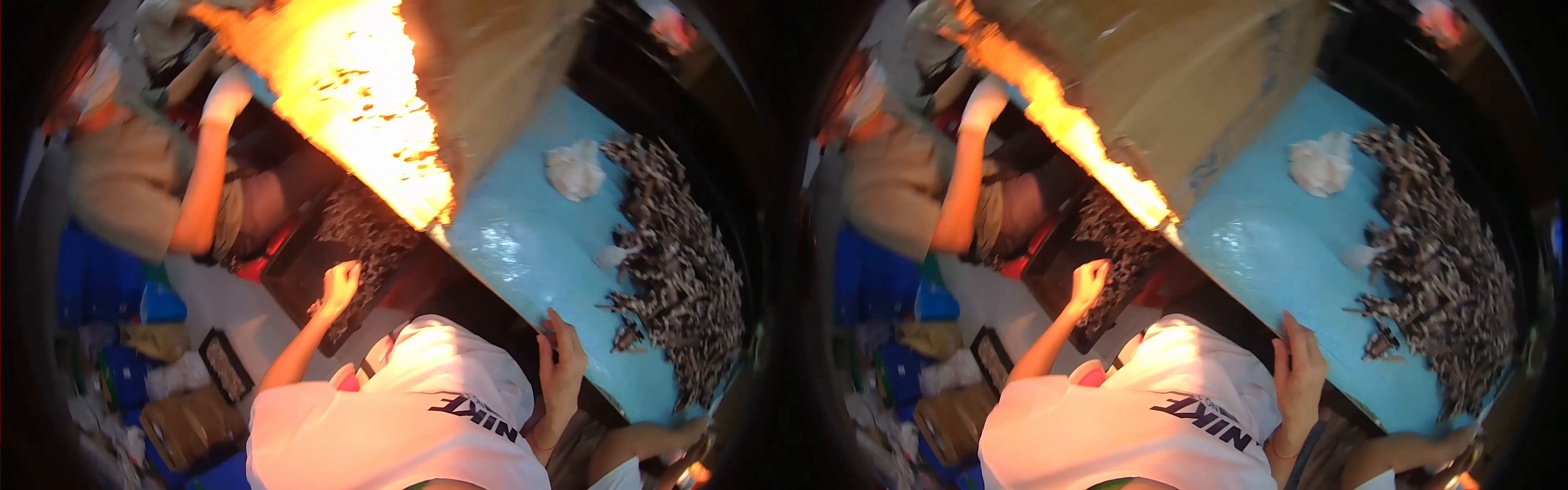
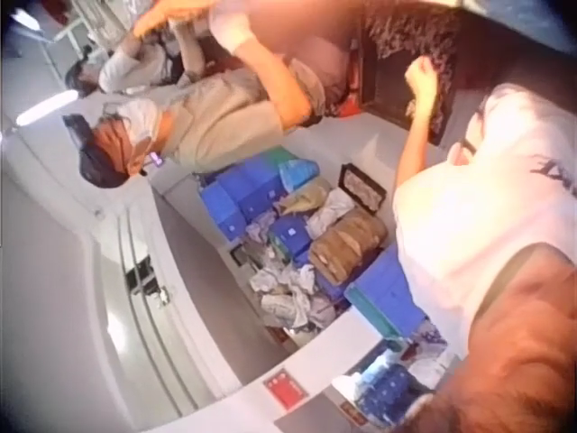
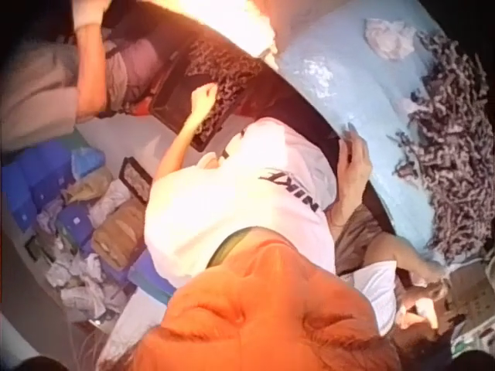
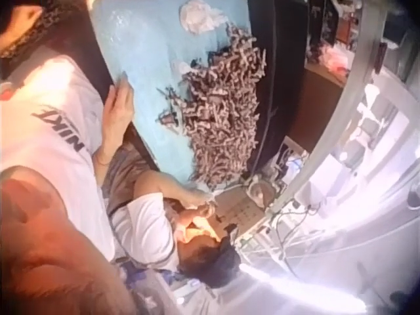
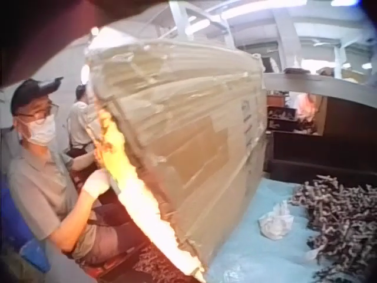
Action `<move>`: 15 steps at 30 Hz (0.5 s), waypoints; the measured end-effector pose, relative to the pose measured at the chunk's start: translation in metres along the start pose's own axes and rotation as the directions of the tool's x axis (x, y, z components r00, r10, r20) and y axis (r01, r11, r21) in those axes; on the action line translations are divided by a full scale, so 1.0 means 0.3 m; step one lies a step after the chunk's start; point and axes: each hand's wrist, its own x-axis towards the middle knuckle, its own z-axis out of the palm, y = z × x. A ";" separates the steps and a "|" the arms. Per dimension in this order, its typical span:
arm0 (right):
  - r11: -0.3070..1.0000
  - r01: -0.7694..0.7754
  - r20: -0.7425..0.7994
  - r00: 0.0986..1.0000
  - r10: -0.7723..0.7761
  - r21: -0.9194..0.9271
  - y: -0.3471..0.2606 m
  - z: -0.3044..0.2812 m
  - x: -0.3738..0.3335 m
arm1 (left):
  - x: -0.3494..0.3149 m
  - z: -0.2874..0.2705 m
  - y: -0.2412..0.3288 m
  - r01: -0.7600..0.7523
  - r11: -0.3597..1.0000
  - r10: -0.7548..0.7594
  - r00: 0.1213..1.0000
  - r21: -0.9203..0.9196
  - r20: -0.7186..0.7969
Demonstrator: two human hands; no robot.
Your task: The person picks miniature parts from a box, applies adhesive to figurine bodies using a squeeze bottle, and attaches components together by hand to assemble the figurines.
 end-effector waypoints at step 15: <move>0.984 -0.168 -0.452 0.884 0.120 -0.067 0.122 -0.212 -0.025 | -0.101 0.114 0.965 -0.869 0.167 0.985 0.171 -0.466 0.034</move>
